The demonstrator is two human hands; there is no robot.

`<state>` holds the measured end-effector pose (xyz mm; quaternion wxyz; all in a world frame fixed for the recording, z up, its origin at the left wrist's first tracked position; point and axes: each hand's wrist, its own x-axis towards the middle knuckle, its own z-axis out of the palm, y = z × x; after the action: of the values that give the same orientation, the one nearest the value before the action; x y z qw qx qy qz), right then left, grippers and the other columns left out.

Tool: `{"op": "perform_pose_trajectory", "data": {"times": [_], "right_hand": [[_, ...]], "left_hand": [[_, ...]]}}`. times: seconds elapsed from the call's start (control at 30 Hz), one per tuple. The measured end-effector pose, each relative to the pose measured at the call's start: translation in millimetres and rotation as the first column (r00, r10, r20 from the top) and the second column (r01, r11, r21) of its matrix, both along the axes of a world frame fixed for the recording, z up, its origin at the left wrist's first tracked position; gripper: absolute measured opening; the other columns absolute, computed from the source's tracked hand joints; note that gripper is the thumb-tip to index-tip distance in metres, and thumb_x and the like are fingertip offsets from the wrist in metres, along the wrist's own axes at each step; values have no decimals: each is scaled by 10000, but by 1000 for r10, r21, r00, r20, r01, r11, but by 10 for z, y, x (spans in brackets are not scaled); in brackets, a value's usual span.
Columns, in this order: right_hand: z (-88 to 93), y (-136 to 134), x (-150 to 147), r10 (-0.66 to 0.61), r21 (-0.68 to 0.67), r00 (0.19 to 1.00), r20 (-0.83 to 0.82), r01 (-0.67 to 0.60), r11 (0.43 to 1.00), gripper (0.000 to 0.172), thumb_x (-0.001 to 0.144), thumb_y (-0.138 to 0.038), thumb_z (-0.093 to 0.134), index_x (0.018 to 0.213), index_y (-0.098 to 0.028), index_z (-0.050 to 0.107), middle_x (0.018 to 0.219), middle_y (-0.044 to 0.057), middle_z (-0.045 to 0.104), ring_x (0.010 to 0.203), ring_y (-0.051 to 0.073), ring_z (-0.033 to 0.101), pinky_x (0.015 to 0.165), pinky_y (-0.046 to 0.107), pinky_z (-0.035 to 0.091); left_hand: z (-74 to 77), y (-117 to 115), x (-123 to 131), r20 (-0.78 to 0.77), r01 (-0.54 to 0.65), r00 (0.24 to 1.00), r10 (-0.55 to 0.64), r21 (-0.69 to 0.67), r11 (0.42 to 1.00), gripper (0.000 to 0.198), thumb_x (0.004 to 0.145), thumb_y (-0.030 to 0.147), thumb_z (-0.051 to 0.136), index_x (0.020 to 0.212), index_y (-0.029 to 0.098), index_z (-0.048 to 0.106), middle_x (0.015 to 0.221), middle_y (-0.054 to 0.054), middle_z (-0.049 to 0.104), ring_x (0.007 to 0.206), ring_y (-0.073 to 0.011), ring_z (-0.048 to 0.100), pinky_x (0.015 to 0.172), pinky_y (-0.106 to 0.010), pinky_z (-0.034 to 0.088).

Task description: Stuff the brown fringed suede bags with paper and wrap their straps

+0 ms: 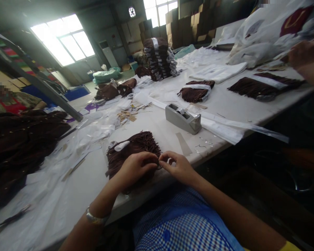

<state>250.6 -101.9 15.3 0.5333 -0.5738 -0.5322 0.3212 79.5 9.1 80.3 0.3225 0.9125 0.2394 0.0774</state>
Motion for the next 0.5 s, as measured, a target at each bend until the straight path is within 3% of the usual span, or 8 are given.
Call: {"op": "perform_pose_trajectory", "data": {"times": [0.1,0.27,0.4,0.5], "right_hand": [[-8,36,19,-40,74,996,-77,46,996,91,853,-293,658,886,-210,678,897,10,688,883,171,636,835,300,496],[-201,95,40,-2,43,928,-373,19,999,234,813,-386,716,948,-203,659,892,22,673,795,167,644,712,284,541],[-306,94,64,-35,42,967,-254,47,998,208,831,-363,707,961,-205,675,911,28,691,841,173,656,798,300,536],[-302,88,66,-59,46,974,-217,70,996,207,839,-370,697,960,-203,677,906,31,697,846,178,664,805,302,541]], "left_hand": [[8,-3,66,41,-49,998,52,-67,997,148,853,303,651,954,237,736,956,-22,732,883,-196,654,828,-303,479],[-9,52,67,124,-124,979,163,-272,954,193,830,371,674,861,181,694,847,-26,698,815,-180,630,774,-275,473],[-88,127,7,214,-243,908,361,-433,868,236,850,405,646,884,173,619,772,8,622,680,-125,566,628,-223,441],[-130,128,-2,240,-300,882,405,-376,877,240,878,398,610,988,185,618,830,2,641,661,-117,567,624,-230,453]]}}
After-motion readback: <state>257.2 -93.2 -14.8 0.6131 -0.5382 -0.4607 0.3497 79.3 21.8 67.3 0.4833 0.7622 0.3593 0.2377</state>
